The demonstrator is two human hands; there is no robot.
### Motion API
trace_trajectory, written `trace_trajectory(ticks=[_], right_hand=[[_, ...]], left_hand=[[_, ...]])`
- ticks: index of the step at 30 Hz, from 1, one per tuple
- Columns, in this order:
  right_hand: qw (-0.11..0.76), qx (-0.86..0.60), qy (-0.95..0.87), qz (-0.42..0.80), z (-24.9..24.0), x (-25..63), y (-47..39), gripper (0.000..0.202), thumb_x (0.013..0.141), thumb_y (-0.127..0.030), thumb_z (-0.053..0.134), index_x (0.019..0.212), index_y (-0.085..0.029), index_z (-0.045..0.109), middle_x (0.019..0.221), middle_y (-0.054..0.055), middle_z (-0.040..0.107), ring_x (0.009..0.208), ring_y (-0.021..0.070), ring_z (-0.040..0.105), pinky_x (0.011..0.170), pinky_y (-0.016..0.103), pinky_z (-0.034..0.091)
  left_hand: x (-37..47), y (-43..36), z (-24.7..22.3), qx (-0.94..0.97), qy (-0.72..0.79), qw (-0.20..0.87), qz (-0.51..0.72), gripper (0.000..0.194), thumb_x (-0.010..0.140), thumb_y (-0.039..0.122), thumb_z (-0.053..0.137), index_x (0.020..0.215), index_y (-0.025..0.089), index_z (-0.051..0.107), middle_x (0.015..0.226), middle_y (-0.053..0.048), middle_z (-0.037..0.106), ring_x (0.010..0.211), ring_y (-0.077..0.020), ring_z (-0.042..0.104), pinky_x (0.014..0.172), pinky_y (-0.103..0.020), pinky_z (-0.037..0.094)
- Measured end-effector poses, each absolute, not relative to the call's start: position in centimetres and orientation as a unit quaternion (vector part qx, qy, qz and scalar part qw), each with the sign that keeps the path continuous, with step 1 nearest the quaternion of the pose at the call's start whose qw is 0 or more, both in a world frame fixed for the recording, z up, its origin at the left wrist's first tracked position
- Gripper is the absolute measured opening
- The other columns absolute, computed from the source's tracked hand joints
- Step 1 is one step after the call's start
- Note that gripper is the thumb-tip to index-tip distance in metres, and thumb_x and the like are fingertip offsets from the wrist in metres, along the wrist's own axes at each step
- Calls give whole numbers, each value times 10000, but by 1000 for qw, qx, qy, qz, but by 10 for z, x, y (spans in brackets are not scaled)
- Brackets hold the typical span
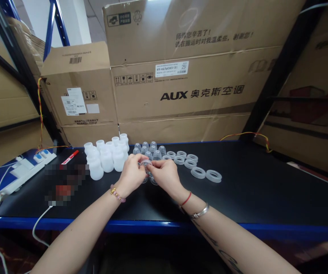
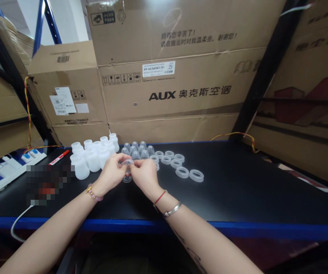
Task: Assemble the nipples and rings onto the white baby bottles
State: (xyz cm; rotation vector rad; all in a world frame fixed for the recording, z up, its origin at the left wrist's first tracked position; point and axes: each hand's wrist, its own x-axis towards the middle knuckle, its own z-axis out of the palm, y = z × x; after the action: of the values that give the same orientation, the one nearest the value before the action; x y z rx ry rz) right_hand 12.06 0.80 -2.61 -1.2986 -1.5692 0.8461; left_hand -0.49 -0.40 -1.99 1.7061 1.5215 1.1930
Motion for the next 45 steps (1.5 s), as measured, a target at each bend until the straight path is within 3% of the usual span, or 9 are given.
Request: trace_trajectory(ticks=[7, 12, 23, 29, 37, 41, 45], right_hand=[[460, -536, -643, 297, -30, 125, 17, 275, 689, -377, 612, 623, -136, 726, 440, -17, 501, 462, 110, 402, 458, 242, 265], [458, -546, -626, 317, -26, 126, 17, 266, 648, -386, 663, 657, -133, 746, 512, 11, 589, 512, 127, 474, 489, 239, 320], [463, -530, -684, 193, -31, 122, 11, 289, 755, -370, 581, 566, -177, 684, 452, -1, 541, 473, 132, 453, 478, 262, 292], [464, -550, -669, 189, -26, 124, 12, 281, 743, -392, 599, 728, -175, 777, 514, 24, 631, 521, 160, 543, 521, 265, 355], [460, -541, -646, 280, -24, 124, 13, 426, 673, -532, 685, 759, -129, 794, 629, 89, 722, 601, 217, 648, 507, 264, 387], [480, -530, -642, 276, -23, 125, 13, 311, 722, -414, 651, 752, -141, 795, 639, 81, 728, 604, 206, 649, 512, 256, 398], [475, -543, -634, 279, -21, 126, 14, 245, 733, -311, 610, 671, -144, 778, 566, 63, 696, 533, 180, 603, 476, 250, 361]], left_hand=[[-19, 3, -18, 728, 512, 191, 414, 258, 875, 204, 522, 1077, 183, 679, 1045, -80, 634, 802, -153, 625, 806, -323, 533], [-23, 2, -15, 763, 504, 99, 392, 246, 868, 130, 491, 1035, 180, 665, 969, -68, 649, 902, -186, 611, 887, -352, 503], [-10, -4, -15, 749, 533, 34, 392, 225, 838, 46, 434, 932, 161, 603, 928, -88, 580, 886, -204, 582, 852, -359, 501], [-16, 3, -18, 748, 508, 134, 405, 288, 877, 139, 454, 1090, 214, 635, 921, -54, 595, 780, -158, 600, 791, -325, 521], [-12, 11, -18, 524, 499, 417, 550, 67, 820, 101, 549, 846, 157, 575, 743, -9, 661, 664, -125, 668, 723, -296, 577], [-7, 8, -13, 464, 491, 495, 546, 80, 814, 77, 574, 789, 141, 532, 653, -13, 659, 615, -109, 667, 730, -286, 577], [-6, 6, -17, 508, 499, 484, 509, 145, 817, 159, 624, 932, 164, 535, 638, 7, 651, 592, -126, 662, 657, -281, 565]])
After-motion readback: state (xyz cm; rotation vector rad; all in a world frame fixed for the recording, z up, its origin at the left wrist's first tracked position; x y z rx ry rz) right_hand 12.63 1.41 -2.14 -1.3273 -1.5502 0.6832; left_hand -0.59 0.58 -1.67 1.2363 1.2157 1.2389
